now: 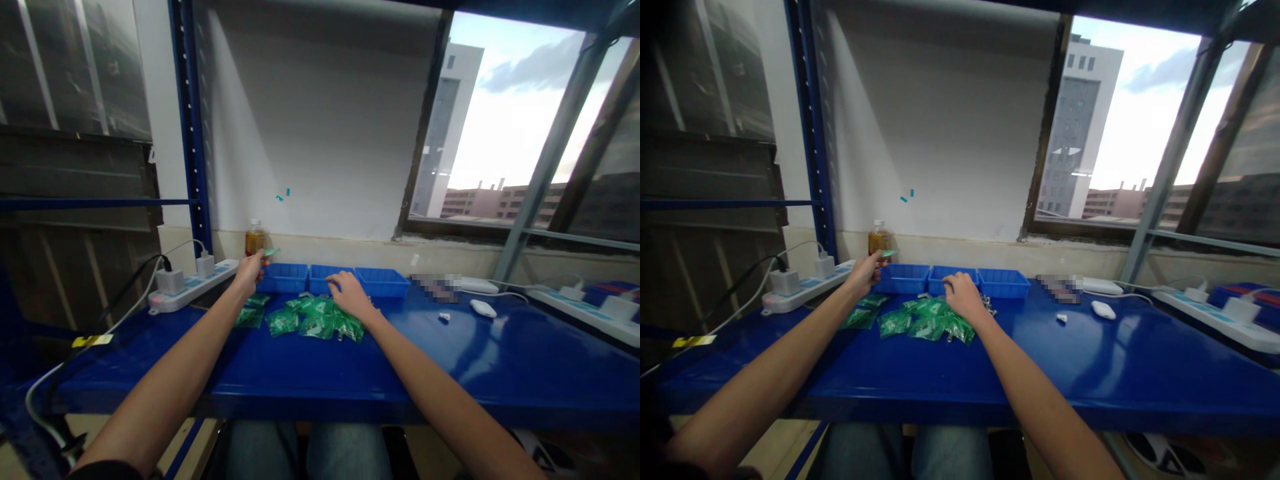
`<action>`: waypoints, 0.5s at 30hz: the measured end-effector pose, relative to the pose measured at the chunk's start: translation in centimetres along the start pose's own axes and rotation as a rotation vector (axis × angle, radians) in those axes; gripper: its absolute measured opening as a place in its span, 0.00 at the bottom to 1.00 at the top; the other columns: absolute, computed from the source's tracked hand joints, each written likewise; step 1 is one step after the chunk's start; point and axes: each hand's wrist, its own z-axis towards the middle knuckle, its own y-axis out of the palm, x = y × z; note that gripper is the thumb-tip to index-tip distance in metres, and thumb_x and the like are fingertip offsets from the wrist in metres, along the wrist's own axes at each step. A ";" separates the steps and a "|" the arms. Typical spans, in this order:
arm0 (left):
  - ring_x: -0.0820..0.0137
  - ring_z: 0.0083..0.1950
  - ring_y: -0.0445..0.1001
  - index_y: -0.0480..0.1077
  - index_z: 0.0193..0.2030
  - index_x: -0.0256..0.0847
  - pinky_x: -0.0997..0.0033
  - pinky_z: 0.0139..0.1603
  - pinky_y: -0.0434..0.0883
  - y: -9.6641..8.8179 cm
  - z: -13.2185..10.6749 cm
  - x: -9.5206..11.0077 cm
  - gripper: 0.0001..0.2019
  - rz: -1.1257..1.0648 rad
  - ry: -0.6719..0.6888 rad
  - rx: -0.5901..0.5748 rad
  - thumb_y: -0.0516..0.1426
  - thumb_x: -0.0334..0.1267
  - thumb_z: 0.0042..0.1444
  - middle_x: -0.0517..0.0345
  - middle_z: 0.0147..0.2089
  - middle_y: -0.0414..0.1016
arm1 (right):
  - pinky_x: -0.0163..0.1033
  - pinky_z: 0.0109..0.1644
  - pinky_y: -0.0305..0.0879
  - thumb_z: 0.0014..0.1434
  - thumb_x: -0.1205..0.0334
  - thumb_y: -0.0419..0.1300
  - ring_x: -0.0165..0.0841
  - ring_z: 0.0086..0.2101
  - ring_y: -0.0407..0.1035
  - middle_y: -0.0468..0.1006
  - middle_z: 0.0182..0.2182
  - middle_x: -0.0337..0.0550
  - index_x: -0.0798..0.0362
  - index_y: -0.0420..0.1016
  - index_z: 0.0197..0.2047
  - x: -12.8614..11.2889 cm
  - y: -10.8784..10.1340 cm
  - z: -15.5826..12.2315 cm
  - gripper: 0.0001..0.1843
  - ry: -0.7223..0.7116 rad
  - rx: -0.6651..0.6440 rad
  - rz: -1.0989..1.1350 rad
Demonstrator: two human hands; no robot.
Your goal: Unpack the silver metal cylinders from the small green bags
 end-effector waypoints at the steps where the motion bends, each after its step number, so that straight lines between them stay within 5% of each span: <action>1: 0.82 0.16 0.52 0.67 0.33 0.34 0.81 0.16 0.49 0.0 0.0 0.0 0.12 -0.002 -0.001 -0.004 0.53 0.44 0.54 0.63 0.24 0.66 | 0.40 0.52 0.59 0.61 0.66 0.53 0.36 0.44 0.64 0.75 0.40 0.48 0.56 0.76 0.47 0.1 0.1 0.0 0.14 0.003 -0.006 -0.004; 10: 0.79 0.18 0.58 0.66 0.32 0.37 0.80 0.17 0.50 0.5 -0.4 0.1 0.12 0.127 0.120 -0.031 0.54 0.45 0.54 0.58 0.29 0.72 | 0.40 0.52 0.57 0.61 0.65 0.53 0.35 0.43 0.65 0.75 0.39 0.48 0.55 0.76 0.46 0.8 -0.2 0.3 0.13 0.018 0.008 -0.008; 15: 0.72 0.19 0.63 0.71 0.33 0.36 0.74 0.21 0.56 0.3 -0.3 -0.5 0.22 0.412 0.187 -0.090 0.50 0.56 0.55 0.52 0.30 0.76 | 0.40 0.50 0.58 0.60 0.65 0.54 0.35 0.42 0.65 0.75 0.38 0.47 0.55 0.76 0.45 0.8 -0.1 0.2 0.12 0.027 -0.002 0.000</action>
